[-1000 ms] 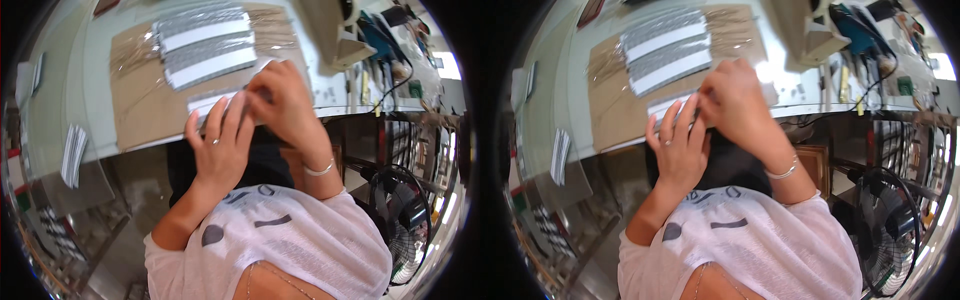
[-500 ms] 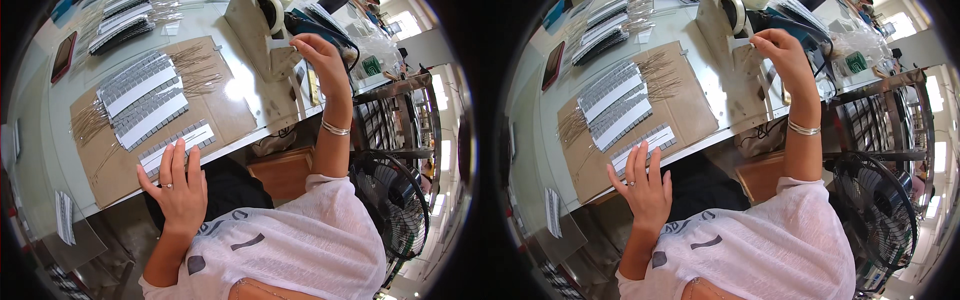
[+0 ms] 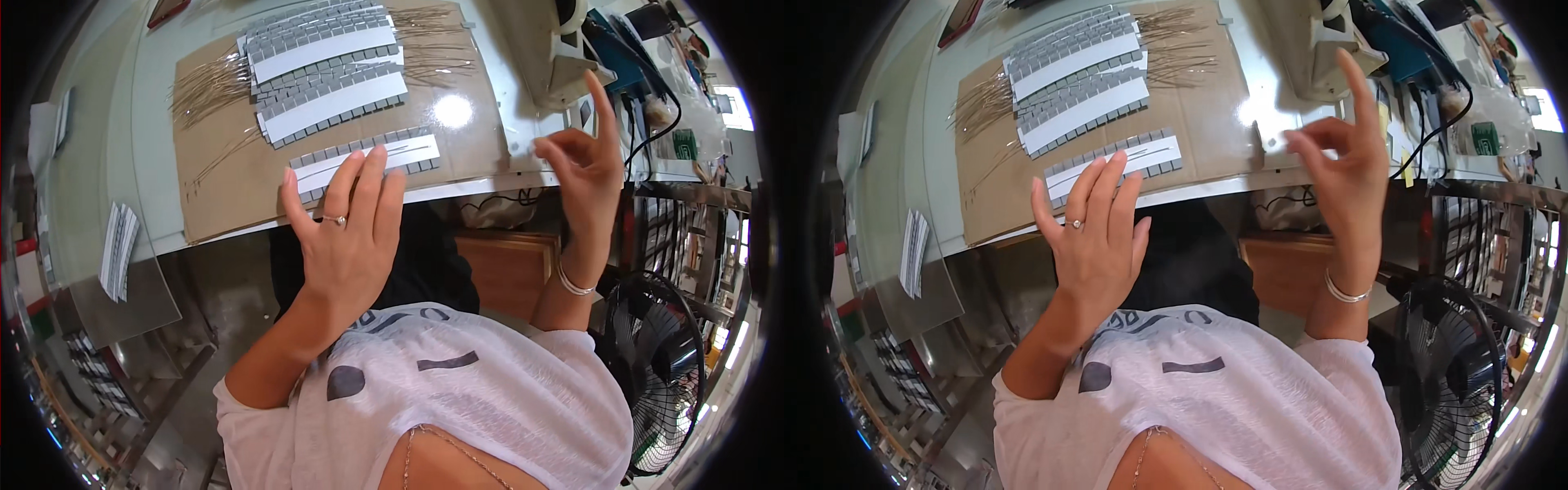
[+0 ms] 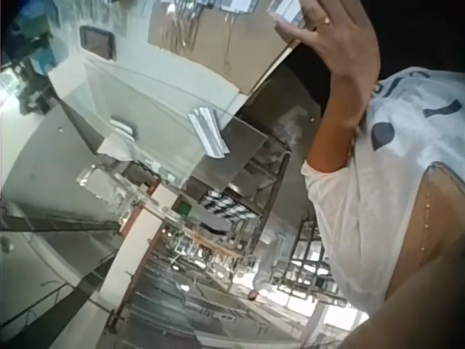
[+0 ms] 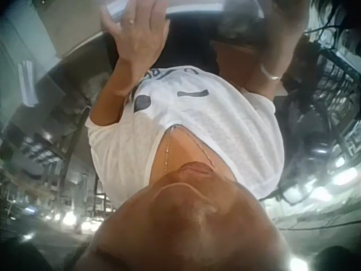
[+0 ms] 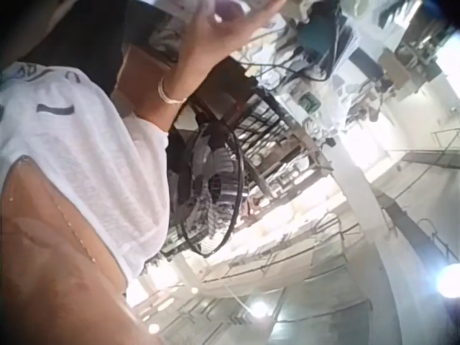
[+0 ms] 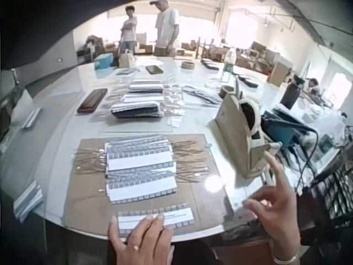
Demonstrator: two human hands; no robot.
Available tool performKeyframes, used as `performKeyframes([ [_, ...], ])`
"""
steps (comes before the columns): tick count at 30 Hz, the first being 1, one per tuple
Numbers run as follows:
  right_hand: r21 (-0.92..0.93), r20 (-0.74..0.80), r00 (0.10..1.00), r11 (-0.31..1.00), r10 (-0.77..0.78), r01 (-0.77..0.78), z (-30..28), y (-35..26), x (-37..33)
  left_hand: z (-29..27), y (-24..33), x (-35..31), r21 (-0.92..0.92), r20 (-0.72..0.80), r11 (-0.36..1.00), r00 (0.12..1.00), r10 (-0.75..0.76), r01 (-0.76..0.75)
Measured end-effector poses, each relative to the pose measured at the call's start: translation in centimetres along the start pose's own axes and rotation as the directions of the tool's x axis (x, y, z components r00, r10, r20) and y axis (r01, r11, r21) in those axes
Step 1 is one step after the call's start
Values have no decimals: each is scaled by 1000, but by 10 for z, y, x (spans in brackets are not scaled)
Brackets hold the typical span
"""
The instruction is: The person aligns and applies adhesive tape strips onto wired component panels by hand, smooths down the tape, and stacks the assembled strips.
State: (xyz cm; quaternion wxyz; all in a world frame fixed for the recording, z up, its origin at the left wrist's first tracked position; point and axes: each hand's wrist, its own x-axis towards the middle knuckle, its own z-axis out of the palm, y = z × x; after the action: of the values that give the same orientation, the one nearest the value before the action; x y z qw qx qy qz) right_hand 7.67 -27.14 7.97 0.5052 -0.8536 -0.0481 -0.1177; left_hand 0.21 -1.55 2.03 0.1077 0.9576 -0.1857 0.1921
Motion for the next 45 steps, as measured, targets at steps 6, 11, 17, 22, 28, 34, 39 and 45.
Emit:
performKeyframes([
  [6,185,248,928,954,-279,237,50,0,-16,-2,2,3,1,-22,1000,1000,-7,7],
  [11,37,350,830,891,-435,452,61,-9,-9,-1,0,3,-16,-48,1000,999,8,-9],
  [17,129,309,896,947,-319,293,61,-9,-1,-3,-3,7,16,-47,999,998,48,-47],
  [22,143,375,899,972,-226,185,71,-2,15,0,-3,10,21,-60,998,997,54,-53],
  [28,90,368,903,975,-222,203,65,-5,14,0,-5,11,4,-88,999,995,45,-45],
  [34,-166,337,863,879,-376,447,54,-16,-18,-4,-1,3,-2,-30,1000,999,29,-30],
  [39,-300,272,853,802,-447,516,65,-10,-37,-3,2,1,-8,-22,1000,999,27,-27],
  [45,-351,234,805,725,-545,593,77,-2,-29,3,-4,8,19,-20,1000,999,25,-25],
])
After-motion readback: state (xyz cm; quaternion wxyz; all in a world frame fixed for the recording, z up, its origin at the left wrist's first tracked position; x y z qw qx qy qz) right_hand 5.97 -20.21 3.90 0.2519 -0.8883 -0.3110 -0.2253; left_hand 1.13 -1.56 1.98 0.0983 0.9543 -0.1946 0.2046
